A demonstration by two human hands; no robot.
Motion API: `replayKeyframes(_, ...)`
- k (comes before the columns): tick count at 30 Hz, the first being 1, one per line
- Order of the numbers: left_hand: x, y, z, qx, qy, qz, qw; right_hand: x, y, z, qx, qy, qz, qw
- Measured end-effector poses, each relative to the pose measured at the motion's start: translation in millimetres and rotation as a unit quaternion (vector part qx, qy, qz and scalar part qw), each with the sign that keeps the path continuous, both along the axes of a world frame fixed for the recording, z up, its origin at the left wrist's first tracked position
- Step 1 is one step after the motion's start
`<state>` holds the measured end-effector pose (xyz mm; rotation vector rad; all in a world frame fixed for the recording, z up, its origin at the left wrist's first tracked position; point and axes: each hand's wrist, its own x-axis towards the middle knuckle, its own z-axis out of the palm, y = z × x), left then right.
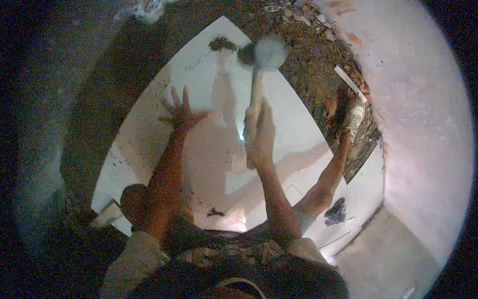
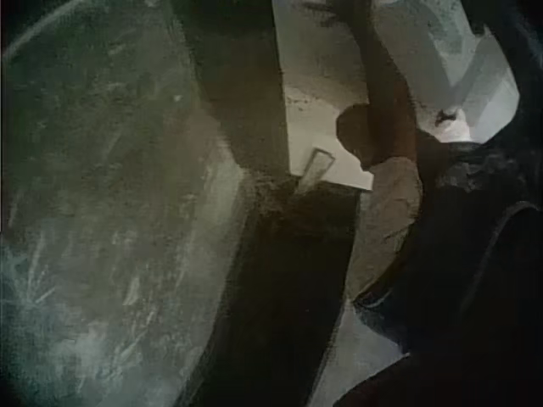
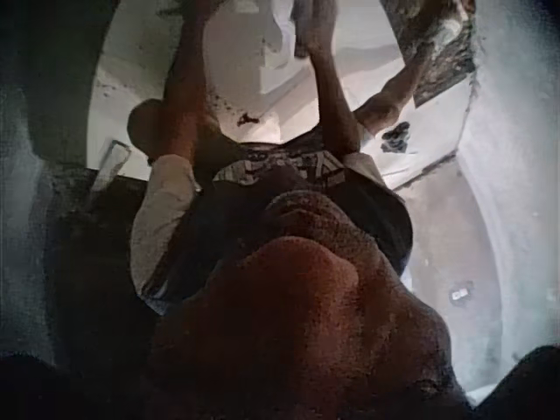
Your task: Positioning a large square tile on the floor and tapping it down with a rubber mallet.
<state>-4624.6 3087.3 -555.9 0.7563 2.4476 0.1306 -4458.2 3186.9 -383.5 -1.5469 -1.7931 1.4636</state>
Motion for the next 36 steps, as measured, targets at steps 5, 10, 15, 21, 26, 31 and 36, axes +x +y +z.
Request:
replayKeyframes(5, -2, 11, 11, 0.018, -0.047, -0.002, 0.999, -39, 40, 46, 0.256, 0.192, -0.034, 0.947)
replayKeyframes(10, 7, 27, 16, 0.052, -0.047, -0.008, 0.998, 37, 23, -105, 0.288, -0.186, 0.110, 0.933)
replayKeyframes(15, 4, 15, -2, 0.025, -0.017, 0.010, 0.999, -4, 24, -53, 0.091, -0.199, 0.095, 0.971)
replayKeyframes(21, 14, 28, 8, 0.035, -0.041, -0.015, 0.998, 38, 11, -73, 0.248, 0.041, 0.013, 0.968)
replayKeyframes(26, 12, 21, -8, 0.019, 0.004, -0.023, 1.000, 32, 3, -110, 0.053, -0.265, 0.141, 0.952)
replayKeyframes(31, -10, 7, 3, 0.002, -0.020, 0.002, 1.000, -18, -5, -28, 0.154, -0.093, 0.063, 0.982)
replayKeyframes(36, 4, 51, 1, 0.028, -0.008, -0.051, 0.998, 45, 7, -109, 0.143, -0.136, 0.075, 0.977)
